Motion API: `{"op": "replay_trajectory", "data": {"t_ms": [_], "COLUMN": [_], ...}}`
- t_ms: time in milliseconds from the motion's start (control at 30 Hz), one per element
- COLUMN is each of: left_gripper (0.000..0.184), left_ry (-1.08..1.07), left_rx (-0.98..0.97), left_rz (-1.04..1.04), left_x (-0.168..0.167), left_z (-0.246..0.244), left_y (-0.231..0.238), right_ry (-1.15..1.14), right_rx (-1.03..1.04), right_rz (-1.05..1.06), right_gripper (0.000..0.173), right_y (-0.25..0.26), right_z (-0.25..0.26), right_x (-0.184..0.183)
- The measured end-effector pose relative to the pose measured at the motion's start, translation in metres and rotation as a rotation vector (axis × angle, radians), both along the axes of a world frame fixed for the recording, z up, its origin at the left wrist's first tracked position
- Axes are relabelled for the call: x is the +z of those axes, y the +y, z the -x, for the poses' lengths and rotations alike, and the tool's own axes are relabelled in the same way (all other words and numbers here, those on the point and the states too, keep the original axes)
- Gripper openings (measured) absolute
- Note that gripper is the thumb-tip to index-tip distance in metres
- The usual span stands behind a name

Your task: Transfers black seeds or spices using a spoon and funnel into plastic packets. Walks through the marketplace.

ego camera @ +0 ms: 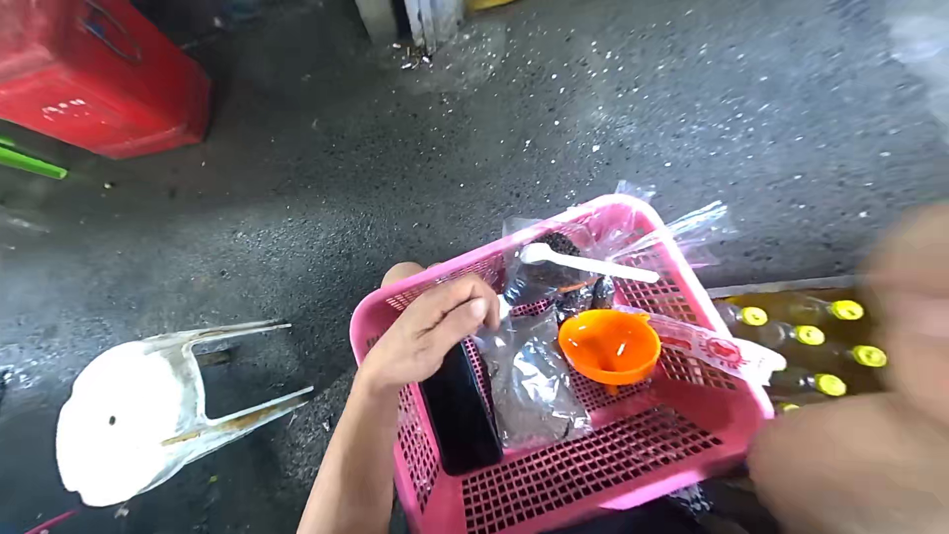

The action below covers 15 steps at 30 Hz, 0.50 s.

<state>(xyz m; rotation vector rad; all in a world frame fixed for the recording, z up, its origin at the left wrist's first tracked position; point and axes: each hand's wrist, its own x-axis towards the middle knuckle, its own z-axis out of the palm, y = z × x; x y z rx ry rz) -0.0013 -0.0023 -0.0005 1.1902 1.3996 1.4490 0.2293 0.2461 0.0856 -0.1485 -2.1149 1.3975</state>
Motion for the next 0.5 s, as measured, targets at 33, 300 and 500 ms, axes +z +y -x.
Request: {"op": "replay_trajectory", "data": {"t_ms": [33,300,500], "left_gripper": [0.040,0.025,0.034], "left_ry": [-0.103,0.014,0.660], "left_rx": [-0.031,0.038,0.105], "left_rz": [-0.073,-0.008,0.556], "left_x": [0.000,-0.001,-0.002], "left_z": [0.001,0.006,-0.003], "left_y": [-0.002,-0.009,-0.007], "right_ry": [0.061,-0.123,-0.054], "right_rx": [0.076,0.450,0.413], "right_rz": [0.090,-0.081,-0.016], "right_gripper": [0.035,0.048,0.032], "right_y": [-0.021,-0.055,-0.038], "right_z": [0.026,0.084,0.084], "right_x": [0.008,-0.047,-0.048]}}
